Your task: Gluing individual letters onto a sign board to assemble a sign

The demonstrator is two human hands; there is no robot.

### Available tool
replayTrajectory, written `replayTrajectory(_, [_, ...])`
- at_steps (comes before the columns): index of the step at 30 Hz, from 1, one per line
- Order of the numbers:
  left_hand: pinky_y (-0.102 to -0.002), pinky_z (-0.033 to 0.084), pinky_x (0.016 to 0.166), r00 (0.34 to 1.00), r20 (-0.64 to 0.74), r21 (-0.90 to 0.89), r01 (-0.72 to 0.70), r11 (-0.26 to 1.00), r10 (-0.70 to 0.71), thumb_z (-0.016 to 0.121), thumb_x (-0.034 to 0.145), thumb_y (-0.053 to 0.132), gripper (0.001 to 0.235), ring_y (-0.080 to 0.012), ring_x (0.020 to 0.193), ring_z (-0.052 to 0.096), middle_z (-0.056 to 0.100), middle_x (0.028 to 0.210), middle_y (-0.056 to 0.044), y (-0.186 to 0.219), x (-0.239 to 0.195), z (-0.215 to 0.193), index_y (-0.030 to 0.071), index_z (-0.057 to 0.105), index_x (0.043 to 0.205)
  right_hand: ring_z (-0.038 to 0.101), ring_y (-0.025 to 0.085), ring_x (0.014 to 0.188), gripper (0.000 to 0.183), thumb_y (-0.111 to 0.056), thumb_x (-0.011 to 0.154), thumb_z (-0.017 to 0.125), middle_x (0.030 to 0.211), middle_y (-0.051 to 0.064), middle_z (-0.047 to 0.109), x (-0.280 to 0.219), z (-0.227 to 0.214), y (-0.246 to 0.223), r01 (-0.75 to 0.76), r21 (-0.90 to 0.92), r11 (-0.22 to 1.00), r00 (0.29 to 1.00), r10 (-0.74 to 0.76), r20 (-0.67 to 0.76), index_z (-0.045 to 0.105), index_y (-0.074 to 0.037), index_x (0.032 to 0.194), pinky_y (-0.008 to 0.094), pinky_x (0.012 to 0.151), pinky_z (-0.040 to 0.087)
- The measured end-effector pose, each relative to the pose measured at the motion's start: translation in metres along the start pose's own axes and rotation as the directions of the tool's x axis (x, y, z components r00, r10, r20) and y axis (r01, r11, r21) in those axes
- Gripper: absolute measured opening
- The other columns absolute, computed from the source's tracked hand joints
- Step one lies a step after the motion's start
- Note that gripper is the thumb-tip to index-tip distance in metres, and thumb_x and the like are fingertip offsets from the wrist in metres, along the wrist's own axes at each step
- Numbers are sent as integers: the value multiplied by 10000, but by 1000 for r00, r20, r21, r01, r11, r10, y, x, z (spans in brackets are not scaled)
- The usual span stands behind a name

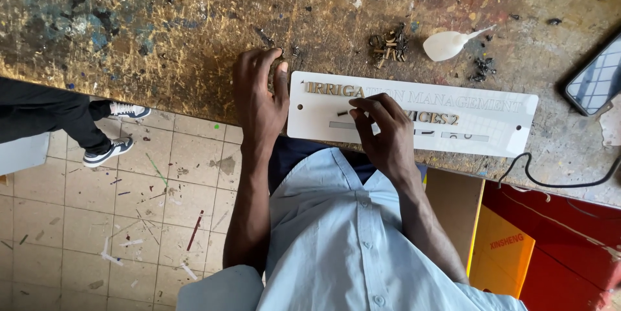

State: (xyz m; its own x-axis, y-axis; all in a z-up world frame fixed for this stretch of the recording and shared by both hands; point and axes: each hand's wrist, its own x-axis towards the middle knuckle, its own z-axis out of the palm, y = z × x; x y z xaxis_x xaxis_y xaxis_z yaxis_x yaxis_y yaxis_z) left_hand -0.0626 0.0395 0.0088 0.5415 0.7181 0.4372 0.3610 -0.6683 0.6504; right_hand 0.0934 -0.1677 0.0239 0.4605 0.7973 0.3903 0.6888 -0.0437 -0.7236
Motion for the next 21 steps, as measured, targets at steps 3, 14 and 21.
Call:
replayTrajectory(3, [-433,573,900,998,46,23,39,999,-40,737,1130,112,213,-271,1101,644,608,1189,-64,-3,3,1,132,746,1341,676,263,724,162,-6,1094,772,935,119,726,1,-6,3,-4,68,998,1000,5,-22,835,-37,1240,395,641,545])
replayTrajectory(14, [-408,551,893,999,37,37,5,999,-6,723,1056,-42,183,-268,1073,645,625,1096,-57,-12,6,6,107,785,1142,601,183,679,141,-7,1131,761,925,133,723,-8,-31,20,-65,164,984,980,94,-175,820,18,1256,306,529,446])
replayTrajectory(21, [-423,534,914,999,51,-119,3,993,3,656,1124,-39,187,-271,1026,654,624,1092,-61,-9,5,-1,99,747,1213,649,203,730,130,7,1157,753,959,158,704,-18,-44,36,-137,246,960,933,208,-295,798,51,1270,324,600,503])
